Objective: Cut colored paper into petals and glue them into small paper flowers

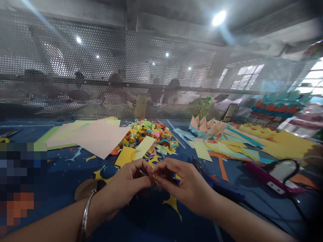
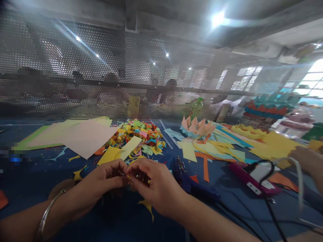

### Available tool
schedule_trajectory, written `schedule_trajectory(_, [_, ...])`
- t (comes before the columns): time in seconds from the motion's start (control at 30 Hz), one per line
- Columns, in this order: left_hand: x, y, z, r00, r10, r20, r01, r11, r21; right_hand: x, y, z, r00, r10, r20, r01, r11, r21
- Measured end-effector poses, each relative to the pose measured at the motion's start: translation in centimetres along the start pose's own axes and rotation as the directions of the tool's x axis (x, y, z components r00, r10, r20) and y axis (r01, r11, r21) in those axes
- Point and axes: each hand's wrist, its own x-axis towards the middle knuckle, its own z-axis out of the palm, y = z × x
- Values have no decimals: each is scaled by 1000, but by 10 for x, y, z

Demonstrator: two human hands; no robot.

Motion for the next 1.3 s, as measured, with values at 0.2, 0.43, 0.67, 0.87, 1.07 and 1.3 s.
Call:
schedule_trajectory(0.2, [2,-2,0,1000,0,-17,0,1000,19,-1,0,1,1000,-1,-8,1,1000,-21])
schedule_trajectory(0.43, [1,-3,1,1000,4,-20,-4,1000,-15,0,-2,-1,1000,10,-5,-10,999,-40])
schedule_trajectory(0.67, [1,1,2,1000,-3,-22,2,997,-81,0,-1,-1,999,-17,-39,16,999,-37])
schedule_trajectory(0.87, [1,1,0,1000,10,0,-10,1000,-23,-1,0,-1,1000,-17,-21,16,999,-38])
schedule_trajectory(1.07, [-1,2,1,1000,15,15,-15,1000,21,0,-2,-1,1000,5,3,-5,999,-32])
schedule_trajectory(1.3, [-1,1,1,1000,13,28,-13,1000,2,-1,-2,-2,1000,-3,5,3,1000,-17])
